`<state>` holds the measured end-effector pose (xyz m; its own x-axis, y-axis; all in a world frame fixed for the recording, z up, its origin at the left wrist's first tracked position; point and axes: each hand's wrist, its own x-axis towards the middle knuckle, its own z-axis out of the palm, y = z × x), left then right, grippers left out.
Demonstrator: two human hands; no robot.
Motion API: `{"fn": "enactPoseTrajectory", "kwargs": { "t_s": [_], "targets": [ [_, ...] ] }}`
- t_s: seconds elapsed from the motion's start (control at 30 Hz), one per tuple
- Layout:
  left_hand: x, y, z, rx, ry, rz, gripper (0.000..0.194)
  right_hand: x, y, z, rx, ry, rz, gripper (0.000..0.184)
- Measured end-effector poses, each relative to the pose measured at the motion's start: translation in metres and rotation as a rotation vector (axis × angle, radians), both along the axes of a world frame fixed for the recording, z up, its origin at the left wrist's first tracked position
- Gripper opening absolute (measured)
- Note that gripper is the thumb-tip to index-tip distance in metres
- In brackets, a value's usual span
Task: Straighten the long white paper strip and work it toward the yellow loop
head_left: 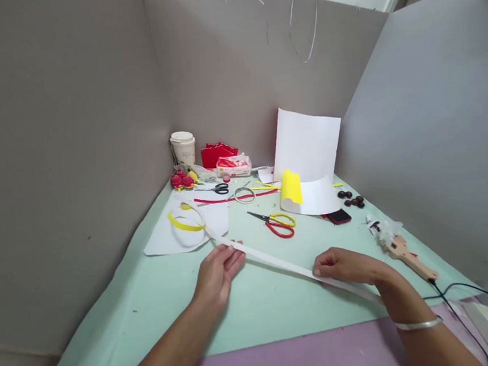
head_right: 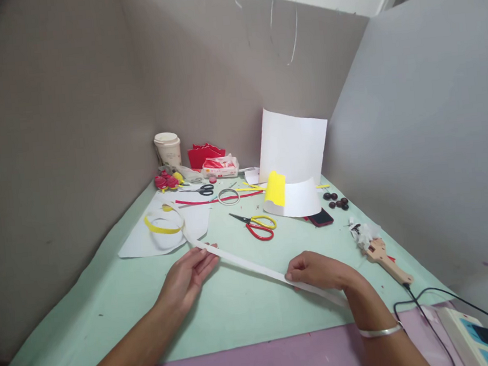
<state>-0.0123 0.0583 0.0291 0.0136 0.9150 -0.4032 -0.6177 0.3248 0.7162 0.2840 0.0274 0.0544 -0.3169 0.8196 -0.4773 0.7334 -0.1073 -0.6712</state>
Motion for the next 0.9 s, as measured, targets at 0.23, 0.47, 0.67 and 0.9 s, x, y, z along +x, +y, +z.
{"fn": "enactPoseTrajectory", "kwargs": {
  "t_s": [0.23, 0.47, 0.67, 0.9],
  "targets": [
    [0.000, -0.002, 0.000, 0.009, 0.016, -0.003, 0.013, 0.004, 0.001, -0.004, -0.012, 0.024, 0.011, 0.025],
    [-0.001, 0.000, -0.003, 0.017, 0.046, -0.023, 0.012, 0.007, 0.001, -0.003, -0.046, 0.085, 0.044, 0.020],
    [-0.004, 0.003, -0.003, 0.026, 0.062, -0.004, 0.012, 0.003, -0.003, 0.010, -0.095, 0.179, 0.051, 0.024],
    [-0.006, 0.004, 0.000, 0.047, 0.080, 0.022, 0.013, 0.003, -0.009, 0.021, -0.182, 0.338, 0.081, 0.029]
  ]
}}
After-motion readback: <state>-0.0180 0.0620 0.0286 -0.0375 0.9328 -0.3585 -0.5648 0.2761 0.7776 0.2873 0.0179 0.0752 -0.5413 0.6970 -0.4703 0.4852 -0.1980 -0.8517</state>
